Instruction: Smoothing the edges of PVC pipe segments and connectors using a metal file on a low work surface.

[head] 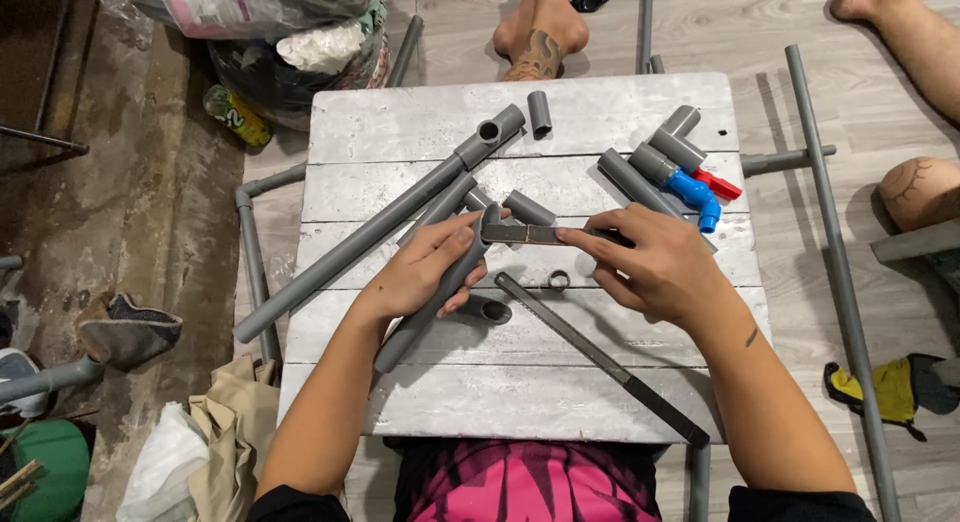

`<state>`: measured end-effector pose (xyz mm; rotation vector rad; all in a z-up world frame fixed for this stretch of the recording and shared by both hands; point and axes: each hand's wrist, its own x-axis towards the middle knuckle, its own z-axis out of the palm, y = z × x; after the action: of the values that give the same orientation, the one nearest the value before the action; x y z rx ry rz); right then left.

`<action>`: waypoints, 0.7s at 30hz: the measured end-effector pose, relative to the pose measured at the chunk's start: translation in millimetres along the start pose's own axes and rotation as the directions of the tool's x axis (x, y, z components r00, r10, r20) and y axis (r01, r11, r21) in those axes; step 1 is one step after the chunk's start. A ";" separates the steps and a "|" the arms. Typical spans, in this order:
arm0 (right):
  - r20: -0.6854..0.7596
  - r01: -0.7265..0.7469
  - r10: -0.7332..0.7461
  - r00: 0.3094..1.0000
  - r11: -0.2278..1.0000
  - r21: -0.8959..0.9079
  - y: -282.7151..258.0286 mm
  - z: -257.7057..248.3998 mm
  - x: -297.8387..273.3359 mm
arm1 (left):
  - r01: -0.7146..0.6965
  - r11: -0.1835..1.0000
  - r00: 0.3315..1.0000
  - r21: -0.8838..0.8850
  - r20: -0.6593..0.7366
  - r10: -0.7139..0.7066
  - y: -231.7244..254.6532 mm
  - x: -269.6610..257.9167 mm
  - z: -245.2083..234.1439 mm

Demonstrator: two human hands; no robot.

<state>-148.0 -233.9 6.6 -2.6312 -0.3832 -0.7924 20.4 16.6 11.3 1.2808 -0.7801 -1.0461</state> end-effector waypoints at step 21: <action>0.224 0.090 -0.048 0.973 0.980 -0.179 -20.6 32.8 -5.2 | 0.116 0.921 0.966 0.371 0.172 -0.191 -4.3 8.2 21.4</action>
<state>-144.0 -202.5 -16.4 -2.9083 -0.4831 -0.5861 3.0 1.2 9.7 1.5816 -1.0785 -1.2146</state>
